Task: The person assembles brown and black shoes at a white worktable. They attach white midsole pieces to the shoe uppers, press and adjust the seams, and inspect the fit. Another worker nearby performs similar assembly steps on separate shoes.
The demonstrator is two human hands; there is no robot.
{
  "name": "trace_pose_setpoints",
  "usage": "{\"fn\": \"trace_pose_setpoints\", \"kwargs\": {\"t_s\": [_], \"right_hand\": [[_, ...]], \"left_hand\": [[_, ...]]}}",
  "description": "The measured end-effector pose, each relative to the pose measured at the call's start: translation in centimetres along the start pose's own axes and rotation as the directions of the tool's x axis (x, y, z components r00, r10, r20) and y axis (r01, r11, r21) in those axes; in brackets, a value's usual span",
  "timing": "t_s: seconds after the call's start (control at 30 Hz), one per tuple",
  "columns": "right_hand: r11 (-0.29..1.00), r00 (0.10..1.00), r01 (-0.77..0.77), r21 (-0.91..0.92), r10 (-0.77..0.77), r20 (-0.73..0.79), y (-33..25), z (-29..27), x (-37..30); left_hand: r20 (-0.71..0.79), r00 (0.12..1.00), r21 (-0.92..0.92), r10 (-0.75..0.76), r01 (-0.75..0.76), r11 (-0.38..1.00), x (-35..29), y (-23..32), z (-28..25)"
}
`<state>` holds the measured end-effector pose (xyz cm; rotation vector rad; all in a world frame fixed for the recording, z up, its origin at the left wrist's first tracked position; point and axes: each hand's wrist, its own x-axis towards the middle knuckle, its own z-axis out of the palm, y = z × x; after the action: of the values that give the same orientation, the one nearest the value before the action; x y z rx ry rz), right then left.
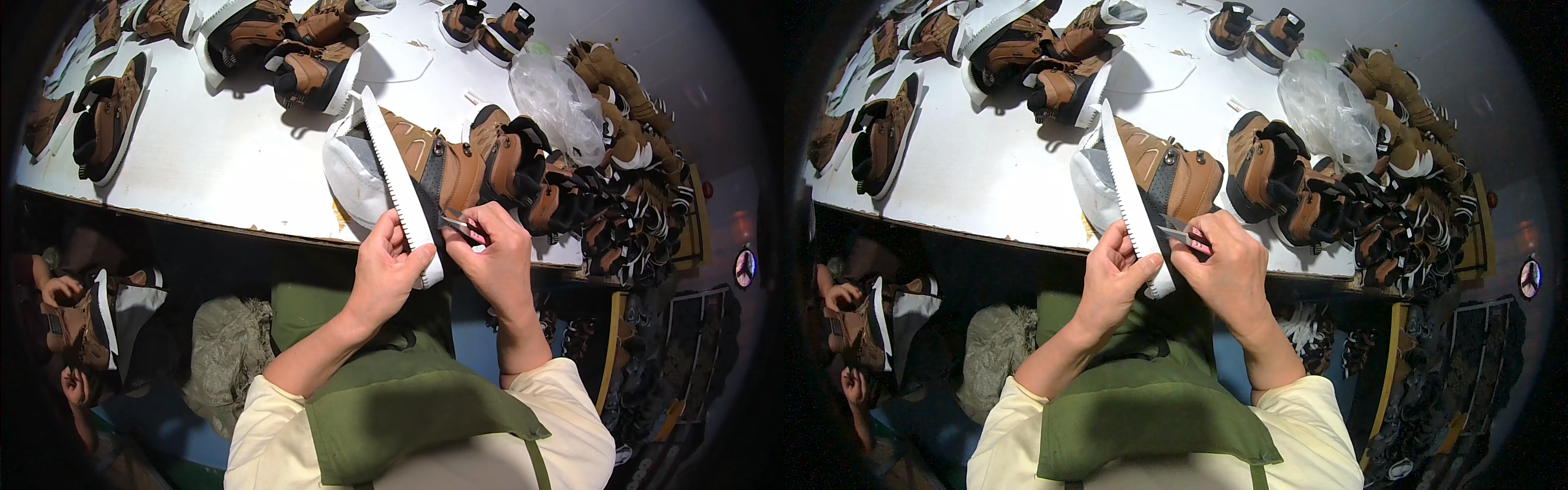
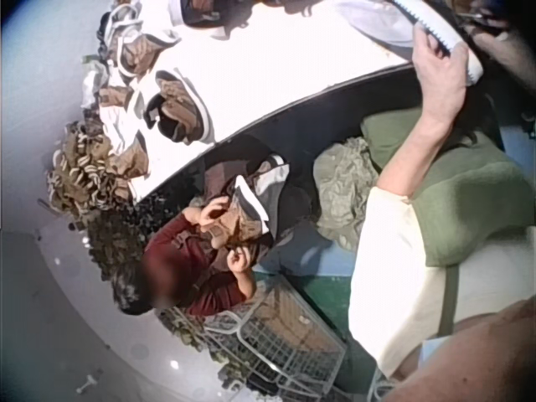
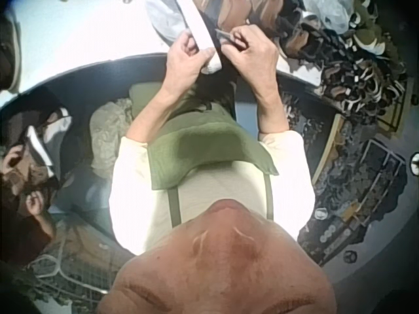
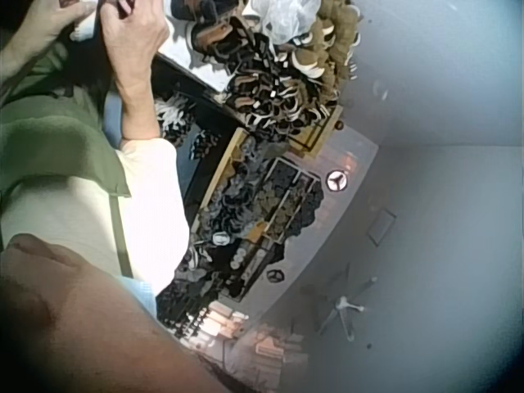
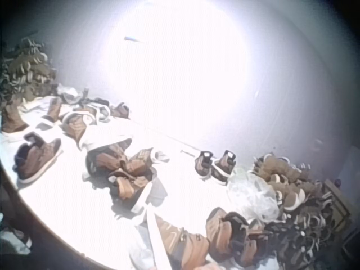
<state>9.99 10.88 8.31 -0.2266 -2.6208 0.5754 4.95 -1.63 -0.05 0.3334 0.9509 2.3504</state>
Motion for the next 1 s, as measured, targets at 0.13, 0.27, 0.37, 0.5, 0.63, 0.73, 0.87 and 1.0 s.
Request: {"fn": "trace_pose_setpoints", "kwargs": {"t_s": [0.13, 0.27, 0.37, 0.5, 0.63, 0.73, 0.87, 1.0], "right_hand": [[0.999, 1.000, -0.013, 0.036, 0.012, 0.005, 0.6, 0.0, 0.1], [1.000, 1.000, -0.006, 0.004, 0.006, 0.005, 0.3, 0.1, 0.2], [1.000, 1.000, -0.014, -0.015, 0.014, -0.015, -0.2, 0.4, 0.2], [0.999, 1.000, -0.010, -0.053, 0.010, -0.003, -0.1, 0.3, 0.2], [0.999, 1.000, -0.008, -0.037, 0.008, -0.015, 0.2, 0.3, 0.2], [1.000, 1.000, -0.010, -0.016, 0.009, -0.024, 0.3, 0.3, 0.1], [0.998, 0.999, -0.033, -0.044, 0.033, 0.001, 0.6, 0.1, 0.0], [0.999, 1.000, -0.015, -0.033, 0.014, -0.010, 0.9, 0.1, 0.0]], "left_hand": [[-0.001, 1.000, -0.003, -0.021, 0.021, 1.000, 0.1, -0.1, -0.1], [-0.011, 1.000, -0.007, -0.003, 0.003, 1.000, 0.1, -0.1, 0.0], [-0.003, 1.000, -0.014, -0.006, 0.006, 1.000, 0.1, -0.2, 0.0], [0.003, 1.000, -0.011, -0.016, 0.016, 1.000, 0.0, -0.3, -0.2], [-0.003, 1.000, -0.019, -0.014, 0.013, 1.000, 0.1, -0.5, -0.2], [-0.007, 1.000, -0.030, -0.027, 0.027, 0.999, 0.0, -0.5, -0.2], [-0.006, 0.999, -0.032, -0.032, 0.032, 0.999, 0.1, -0.5, -0.1], [-0.009, 0.999, -0.036, -0.042, 0.042, 0.998, 0.1, -0.4, -0.1]]}}
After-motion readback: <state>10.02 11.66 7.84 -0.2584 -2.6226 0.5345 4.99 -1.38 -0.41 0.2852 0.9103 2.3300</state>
